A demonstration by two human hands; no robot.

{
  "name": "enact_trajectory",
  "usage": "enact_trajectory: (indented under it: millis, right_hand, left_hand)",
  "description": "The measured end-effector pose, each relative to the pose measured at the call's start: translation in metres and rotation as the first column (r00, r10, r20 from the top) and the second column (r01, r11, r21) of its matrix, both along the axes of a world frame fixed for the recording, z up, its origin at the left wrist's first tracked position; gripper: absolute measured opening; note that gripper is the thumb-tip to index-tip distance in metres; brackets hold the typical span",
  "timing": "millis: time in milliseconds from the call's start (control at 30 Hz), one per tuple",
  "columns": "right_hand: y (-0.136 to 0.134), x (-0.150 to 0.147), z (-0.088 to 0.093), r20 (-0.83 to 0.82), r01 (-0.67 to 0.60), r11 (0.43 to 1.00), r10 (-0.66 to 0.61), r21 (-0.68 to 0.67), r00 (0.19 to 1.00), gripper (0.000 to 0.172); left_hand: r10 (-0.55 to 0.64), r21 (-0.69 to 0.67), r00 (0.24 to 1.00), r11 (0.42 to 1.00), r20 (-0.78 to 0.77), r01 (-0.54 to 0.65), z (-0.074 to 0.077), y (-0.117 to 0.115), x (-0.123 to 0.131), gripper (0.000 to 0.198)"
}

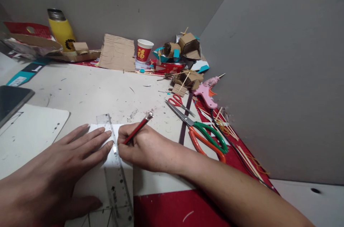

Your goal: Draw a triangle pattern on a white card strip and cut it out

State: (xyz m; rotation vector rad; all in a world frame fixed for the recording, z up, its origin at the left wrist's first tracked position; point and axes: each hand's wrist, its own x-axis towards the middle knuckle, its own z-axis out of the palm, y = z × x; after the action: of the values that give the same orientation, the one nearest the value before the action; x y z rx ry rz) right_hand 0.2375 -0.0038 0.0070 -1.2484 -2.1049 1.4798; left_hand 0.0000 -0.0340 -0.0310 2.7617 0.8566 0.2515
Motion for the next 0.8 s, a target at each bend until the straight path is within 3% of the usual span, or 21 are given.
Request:
enact_trajectory:
  millis: [133,267,333,567,800]
  right_hand:
    - [0.000,0.000,0.004,-0.006,0.069,0.997,-0.070,-0.040,0.998,0.015]
    - [0.003,0.000,-0.001,-0.151,0.307,0.935,-0.334,-0.177,0.930,0.009]
    - [0.006,0.000,-0.007,-0.241,0.373,0.907,-0.413,-0.195,0.878,0.014]
    - [0.012,0.001,-0.025,-0.359,0.408,0.902,-0.431,-0.141,0.828,0.036]
    - [0.013,-0.001,-0.029,-0.404,0.449,0.872,-0.488,-0.194,0.773,0.048]
  left_hand:
    - [0.024,0.005,0.999,1.000,-0.032,-0.024,0.002,-0.002,0.001,0.083]
    - [0.035,0.041,0.999,0.999,-0.020,-0.034,0.001,-0.004,0.001,0.081]
    - [0.041,0.073,0.999,0.996,-0.007,-0.040,-0.001,-0.005,0.001,0.081]
    - [0.031,0.204,0.999,0.978,0.024,-0.036,-0.008,-0.009,0.004,0.080]
    - [0.037,0.240,0.999,0.970,0.033,-0.044,0.000,-0.006,0.008,0.072]
